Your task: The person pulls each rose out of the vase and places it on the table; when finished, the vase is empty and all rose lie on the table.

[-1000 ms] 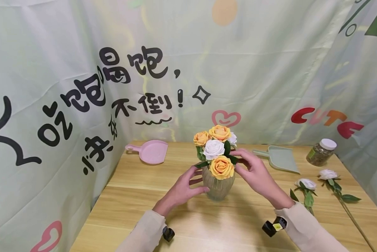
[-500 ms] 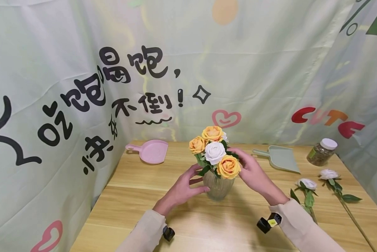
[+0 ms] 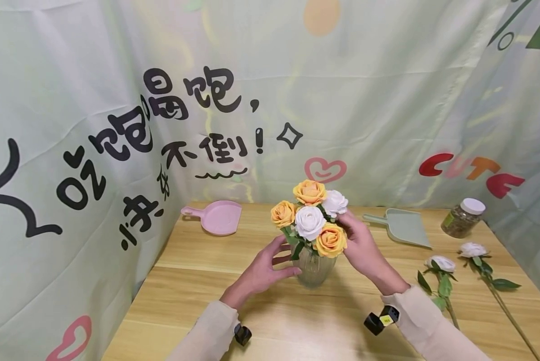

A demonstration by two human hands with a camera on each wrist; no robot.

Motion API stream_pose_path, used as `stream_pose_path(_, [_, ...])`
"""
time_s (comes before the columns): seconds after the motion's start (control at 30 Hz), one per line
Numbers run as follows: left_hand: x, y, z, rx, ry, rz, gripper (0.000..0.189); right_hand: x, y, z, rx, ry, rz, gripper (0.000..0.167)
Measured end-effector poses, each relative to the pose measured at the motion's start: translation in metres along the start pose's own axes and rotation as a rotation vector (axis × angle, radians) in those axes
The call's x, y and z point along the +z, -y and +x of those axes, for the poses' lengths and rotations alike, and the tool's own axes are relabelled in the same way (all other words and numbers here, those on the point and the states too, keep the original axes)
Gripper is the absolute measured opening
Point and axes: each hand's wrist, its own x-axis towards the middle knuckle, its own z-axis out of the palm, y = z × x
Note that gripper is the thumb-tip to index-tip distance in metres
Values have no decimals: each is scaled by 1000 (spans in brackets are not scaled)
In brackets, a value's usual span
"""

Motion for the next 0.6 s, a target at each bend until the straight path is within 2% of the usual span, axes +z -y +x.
stream_pose_path(0.1, [0, 0, 0, 5, -2, 5, 81, 1, 1, 1, -8, -76, -7, 25])
stream_pose_path(0.37, [-1, 1, 1, 6, 0, 15, 83, -2, 5, 7, 10, -107, -87, 49])
stream_pose_path(0.6, [-1, 1, 0, 6, 6, 13, 83, 1, 5, 8, -24, -246, -92, 36])
